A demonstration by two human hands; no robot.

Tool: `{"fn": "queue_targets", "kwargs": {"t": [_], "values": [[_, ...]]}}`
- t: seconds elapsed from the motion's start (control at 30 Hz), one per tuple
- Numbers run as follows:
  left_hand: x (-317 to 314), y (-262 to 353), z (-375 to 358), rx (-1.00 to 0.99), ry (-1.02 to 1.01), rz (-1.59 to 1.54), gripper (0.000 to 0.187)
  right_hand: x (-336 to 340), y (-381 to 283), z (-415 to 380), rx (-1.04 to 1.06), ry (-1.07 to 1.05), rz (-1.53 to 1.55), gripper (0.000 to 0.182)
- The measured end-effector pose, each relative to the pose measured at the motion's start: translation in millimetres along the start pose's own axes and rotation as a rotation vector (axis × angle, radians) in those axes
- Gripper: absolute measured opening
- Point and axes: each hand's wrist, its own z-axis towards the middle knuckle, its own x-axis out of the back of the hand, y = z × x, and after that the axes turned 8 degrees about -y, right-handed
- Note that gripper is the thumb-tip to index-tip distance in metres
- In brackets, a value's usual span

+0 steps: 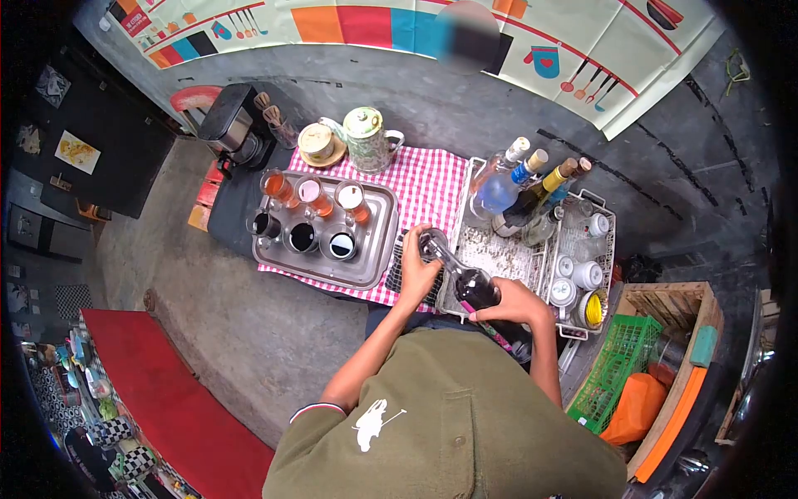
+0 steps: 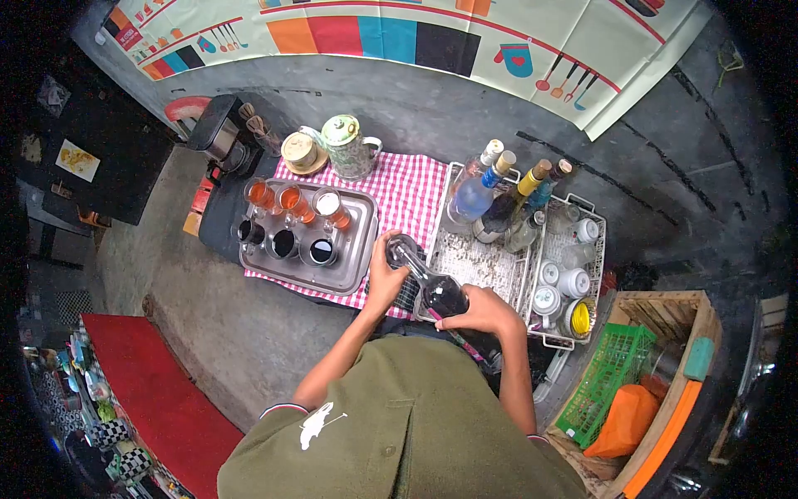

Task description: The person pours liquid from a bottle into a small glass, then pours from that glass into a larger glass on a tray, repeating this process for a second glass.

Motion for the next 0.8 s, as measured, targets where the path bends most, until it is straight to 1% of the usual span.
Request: {"fn": "queue_targets", "kwargs": {"t": [0.23,0.43,0.53,0.63,0.73,0.8], "values": [[0,2,1,0.002,-0.015,-0.015,0.063,3,-3,-1,-0.03,0.0,-0.037,0.086],[-1,0,4,-0.014,-0.017,-0.01,0.063,0,6,3,0.002,0.003,0.001,0.088],[-1,0,3,-0.017,-0.017,0.0,0.063,5,-6,-3,-0.029,-0.011,-0.035,0.072],[-1,1,3,0.0,-0.016,-0.014,0.064,1,5,3,-0.04,-0.009,-0.056,0.072],[0,1,3,-0.007,-0.019,-0.004,0.064,0,13,7,0.017,0.012,-0.06,0.088],[1,1,3,0.003,-0.026,-0.018,0.064,2,9,5,-0.001,0.004,-0.086,0.088]]}}
